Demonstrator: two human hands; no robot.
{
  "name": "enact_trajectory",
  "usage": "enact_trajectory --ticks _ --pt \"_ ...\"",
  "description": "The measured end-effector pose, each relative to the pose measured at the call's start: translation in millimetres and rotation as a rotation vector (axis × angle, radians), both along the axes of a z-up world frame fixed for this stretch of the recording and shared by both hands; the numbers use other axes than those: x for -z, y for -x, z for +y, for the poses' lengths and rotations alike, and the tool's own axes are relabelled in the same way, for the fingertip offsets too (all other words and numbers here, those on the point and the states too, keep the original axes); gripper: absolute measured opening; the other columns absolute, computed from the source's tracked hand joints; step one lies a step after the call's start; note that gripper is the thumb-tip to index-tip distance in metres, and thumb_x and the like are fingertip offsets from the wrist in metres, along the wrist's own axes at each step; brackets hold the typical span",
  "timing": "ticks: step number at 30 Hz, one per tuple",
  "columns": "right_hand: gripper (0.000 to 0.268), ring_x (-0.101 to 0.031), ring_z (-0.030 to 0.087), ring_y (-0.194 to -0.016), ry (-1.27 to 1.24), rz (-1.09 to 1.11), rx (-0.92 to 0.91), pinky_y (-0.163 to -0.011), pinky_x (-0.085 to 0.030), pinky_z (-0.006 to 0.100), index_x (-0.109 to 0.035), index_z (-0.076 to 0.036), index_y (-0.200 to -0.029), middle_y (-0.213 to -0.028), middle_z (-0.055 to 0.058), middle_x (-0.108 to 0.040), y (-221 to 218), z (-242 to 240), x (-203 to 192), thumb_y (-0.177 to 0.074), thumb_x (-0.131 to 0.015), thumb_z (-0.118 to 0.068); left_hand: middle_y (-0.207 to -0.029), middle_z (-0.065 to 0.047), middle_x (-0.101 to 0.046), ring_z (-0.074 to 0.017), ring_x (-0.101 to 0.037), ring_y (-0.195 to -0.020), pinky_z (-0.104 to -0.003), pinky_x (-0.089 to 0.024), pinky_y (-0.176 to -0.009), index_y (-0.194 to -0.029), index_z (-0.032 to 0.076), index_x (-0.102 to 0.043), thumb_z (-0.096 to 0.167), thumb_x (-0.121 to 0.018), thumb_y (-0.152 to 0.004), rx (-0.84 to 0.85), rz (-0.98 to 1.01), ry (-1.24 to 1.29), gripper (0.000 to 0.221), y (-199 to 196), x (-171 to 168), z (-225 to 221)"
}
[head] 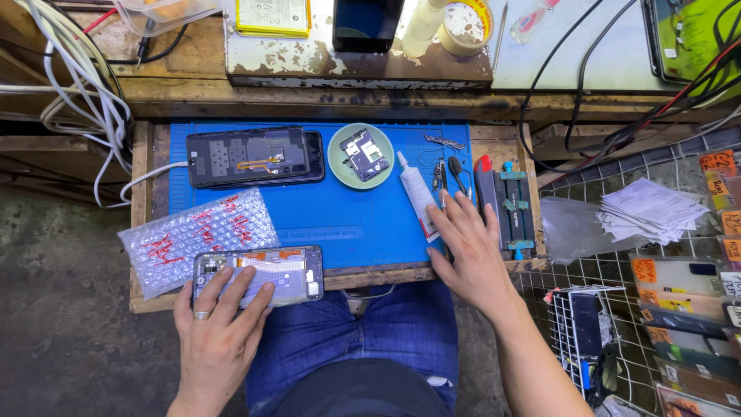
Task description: The person uses a small brush to clean the internal components of a disassembled smartphone held in their hands. They then place the phone on a blue mat, pick up a tube of adhesive, and later handle a small plastic bag containing a screen protector.
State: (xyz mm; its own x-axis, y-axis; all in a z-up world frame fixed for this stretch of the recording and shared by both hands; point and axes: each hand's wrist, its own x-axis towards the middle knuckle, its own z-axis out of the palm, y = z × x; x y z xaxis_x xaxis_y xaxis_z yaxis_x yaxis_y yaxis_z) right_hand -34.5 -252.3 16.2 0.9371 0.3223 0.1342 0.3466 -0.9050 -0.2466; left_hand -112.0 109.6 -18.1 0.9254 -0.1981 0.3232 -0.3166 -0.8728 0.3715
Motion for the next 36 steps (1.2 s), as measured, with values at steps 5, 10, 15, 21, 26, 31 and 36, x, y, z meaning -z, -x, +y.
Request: enact_trajectory --ticks 5,10,15,21,26,31,36 --pt "0.072 -0.03 0.035 -0.152 -0.029 0.025 0.012 -0.121 -0.013 0.062 -0.05 -0.009 -0.147 -0.158 0.016 -0.043 -11 -1 8 -0.081 -0.075 -0.023 -0.135 -0.005 -0.062 -0.0282 -0.05 -0.133 -0.058 -0.025 -0.117 -0.123 0.021 -0.071 0.021 -0.075 -0.08 -0.007 0.003 0.012 0.043 1 1 -1" --pt "0.067 -0.037 0.039 -0.145 -0.097 -0.101 0.039 -0.118 -0.02 0.057 -0.056 -0.006 -0.143 -0.154 0.025 -0.045 -8 -5 11 -0.081 -0.075 -0.024 -0.136 -0.005 -0.062 -0.0284 -0.05 -0.134 -0.058 -0.025 -0.117 -0.123 0.021 -0.072 0.02 -0.075 -0.081 -0.002 0.003 0.017 0.043 0 1 0" --pt "0.031 -0.068 0.033 -0.119 -0.35 -0.203 0.278 -0.103 -0.052 0.039 -0.067 -0.002 -0.126 -0.13 0.018 -0.069 -22 -31 4 -0.098 -0.069 -0.014 -0.136 -0.005 -0.062 -0.0288 -0.05 -0.134 -0.058 -0.025 -0.116 -0.123 0.02 -0.071 0.02 -0.076 -0.081 0.014 0.002 0.022 0.042 0 1 2" --pt "0.021 -0.071 0.028 -0.096 -0.377 -0.103 0.458 -0.085 -0.054 0.038 -0.074 -0.004 -0.115 -0.106 0.015 -0.073 -40 -39 4 -0.098 -0.068 -0.015 -0.136 -0.005 -0.062 -0.0288 -0.05 -0.133 -0.058 -0.027 -0.115 -0.123 0.02 -0.071 0.02 -0.075 -0.08 -0.004 -0.022 0.014 0.043 1 1 7" --pt "0.023 -0.067 0.037 -0.095 -0.054 -0.043 0.369 -0.082 -0.051 0.047 -0.079 -0.008 -0.105 -0.095 0.017 -0.069 -67 -39 12 -0.089 -0.074 -0.025 -0.136 -0.005 -0.061 -0.0292 -0.05 -0.133 -0.06 -0.028 -0.114 -0.122 0.019 -0.071 0.02 -0.076 -0.08 -0.016 -0.01 -0.003 0.042 3 -1 11" --pt "0.021 -0.068 0.038 -0.096 -0.024 0.041 0.41 -0.082 -0.051 0.049 -0.077 -0.006 -0.095 -0.098 0.018 -0.071 -85 -46 27 -0.083 -0.072 -0.023 -0.136 -0.007 -0.061 -0.0298 -0.049 -0.133 -0.061 -0.027 -0.114 -0.122 0.017 -0.07 0.02 -0.075 -0.08 0.005 -0.017 0.004 0.042 3 -4 13" --pt "0.022 -0.07 0.032 -0.082 -0.185 0.059 0.48 -0.076 -0.054 0.043 -0.074 -0.003 -0.096 -0.088 0.018 -0.071 -89 -58 36 -0.087 -0.07 -0.022 -0.14 -0.012 -0.055 -0.0326 -0.047 -0.136 -0.064 -0.024 -0.115 -0.13 0.016 -0.065 0.03 -0.077 -0.08 -0.015 -0.02 -0.029 0.053 0 -8 15"
